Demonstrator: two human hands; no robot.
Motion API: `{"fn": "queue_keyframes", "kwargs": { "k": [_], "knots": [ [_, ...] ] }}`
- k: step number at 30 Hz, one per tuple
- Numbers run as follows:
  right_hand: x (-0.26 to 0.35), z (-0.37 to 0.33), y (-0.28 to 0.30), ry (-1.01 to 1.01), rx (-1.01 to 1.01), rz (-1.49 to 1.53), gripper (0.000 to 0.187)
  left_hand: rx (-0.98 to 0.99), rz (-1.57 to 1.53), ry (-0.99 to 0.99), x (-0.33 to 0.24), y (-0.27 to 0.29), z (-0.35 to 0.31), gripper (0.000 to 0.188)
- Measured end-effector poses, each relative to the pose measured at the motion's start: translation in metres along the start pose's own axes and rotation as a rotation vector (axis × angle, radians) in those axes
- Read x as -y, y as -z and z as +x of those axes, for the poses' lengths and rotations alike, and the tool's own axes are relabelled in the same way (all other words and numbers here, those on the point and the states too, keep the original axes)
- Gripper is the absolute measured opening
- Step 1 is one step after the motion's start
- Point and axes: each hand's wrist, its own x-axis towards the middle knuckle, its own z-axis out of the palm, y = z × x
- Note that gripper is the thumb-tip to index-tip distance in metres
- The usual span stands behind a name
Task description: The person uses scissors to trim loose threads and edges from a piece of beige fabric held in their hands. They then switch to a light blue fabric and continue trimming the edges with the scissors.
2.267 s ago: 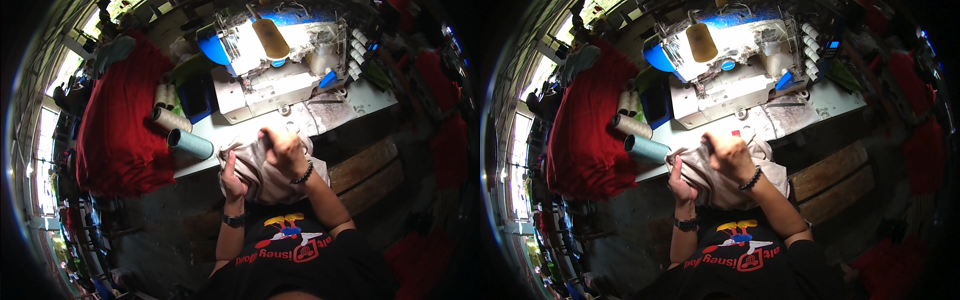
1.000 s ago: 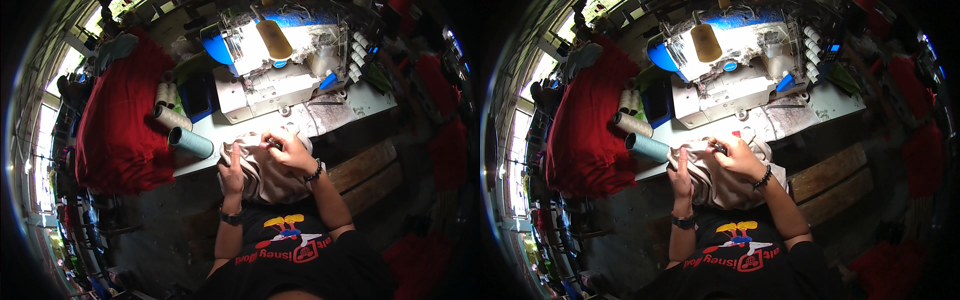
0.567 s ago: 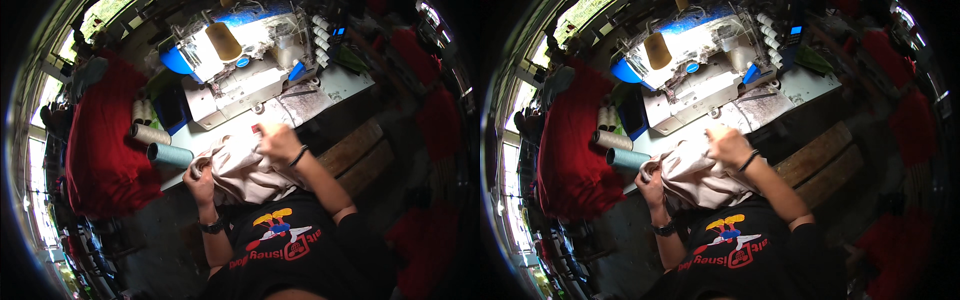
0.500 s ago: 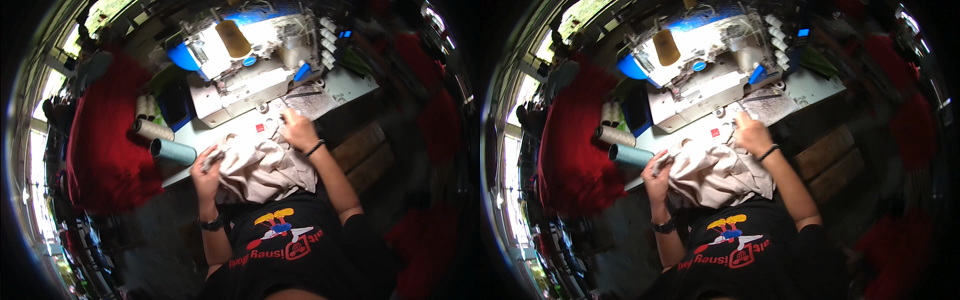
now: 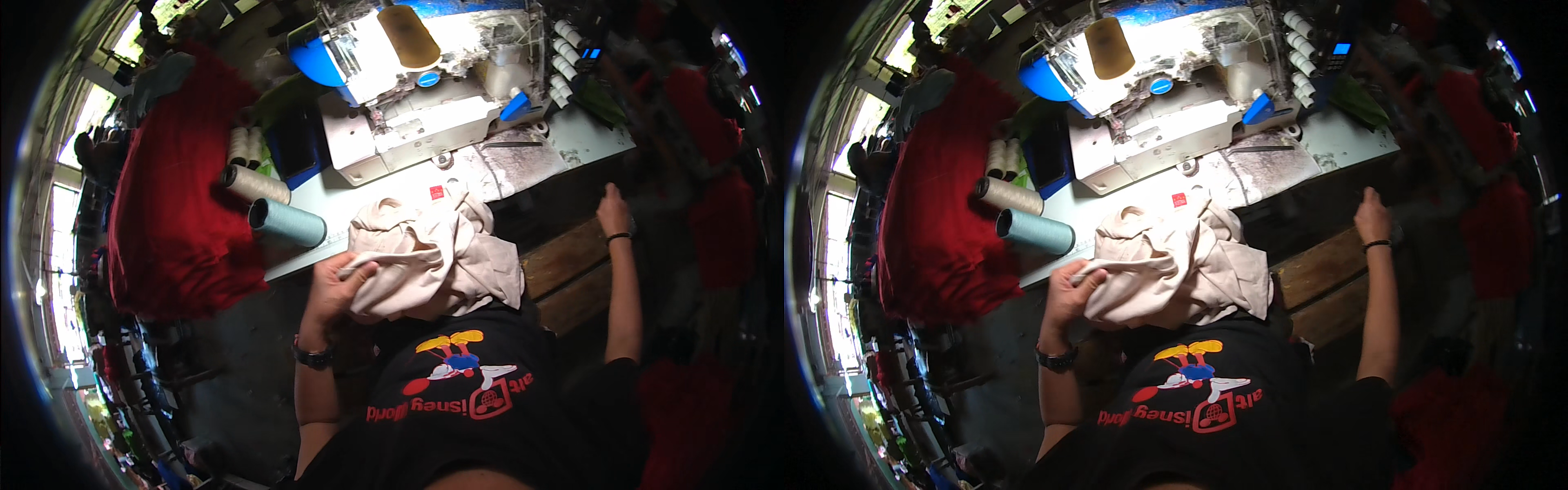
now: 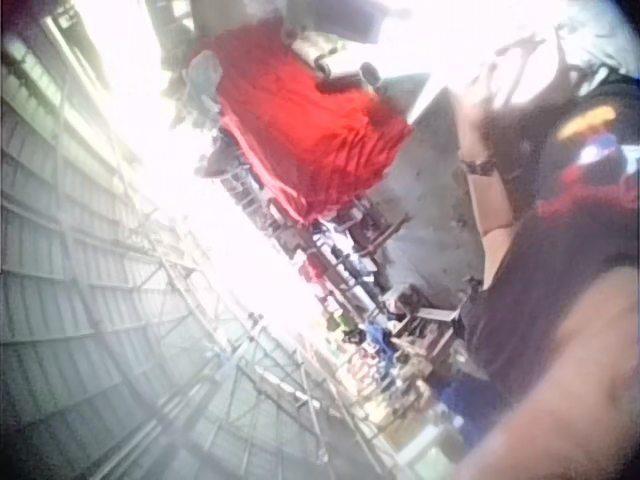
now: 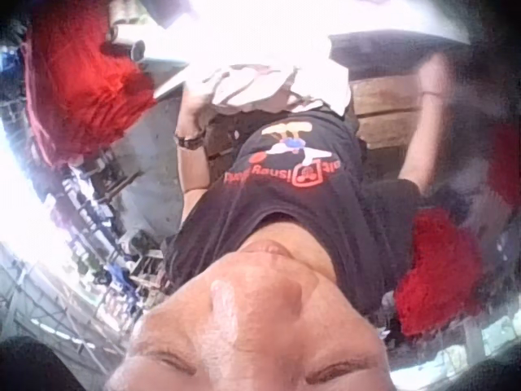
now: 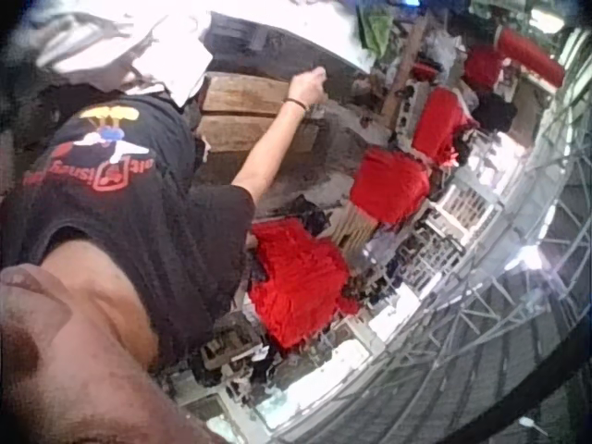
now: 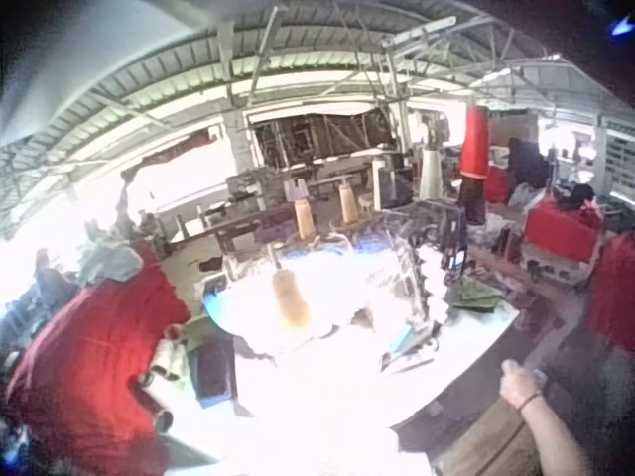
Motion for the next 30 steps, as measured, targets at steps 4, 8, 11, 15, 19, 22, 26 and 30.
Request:
{"fn": "queue_keyframes", "kwargs": {
  "k": [4, 8, 11, 15, 19, 22, 26, 30],
  "knots": [
    [0.006, 0.0, -0.009, -0.08, 0.131, 0.108, 0.013, -0.159, -0.243, -0.138, 0.001, 0.013, 0.002, 0.021],
    [0.161, -0.01, 0.035, 0.066, 0.2, 0.912, 0.018, -0.234, -0.637, -0.11, -0.007, -0.012, 0.02, 0.027],
    [0.266, -0.021, 0.081, 0.132, 0.654, 1.563, 0.024, -0.237, -0.699, -0.106, -0.014, -0.017, 0.024, 0.029],
    [0.344, -0.017, 0.106, 0.477, 1.04, 1.597, 0.027, -0.3, -0.45, -0.252, -0.029, -0.012, 0.025, 0.029],
    [0.338, 0.002, 0.091, 0.497, 1.068, 1.388, 0.027, -0.378, 0.17, -0.354, -0.057, 0.012, 0.018, 0.016],
    [0.308, 0.01, 0.093, 0.492, 0.48, 1.25, 0.027, -0.356, 0.46, -0.443, -0.055, 0.017, 0.012, 0.008],
    [0.29, -0.017, 0.079, 0.868, -0.228, 0.706, 0.023, -0.509, 0.834, -0.535, -0.015, 0.004, 0.013, 0.018],
    [0.296, -0.042, 0.026, 0.825, -0.11, 0.575, 0.023, -0.539, 1.046, -0.328, 0.061, -0.012, 0.023, 0.013]
  ]
}}
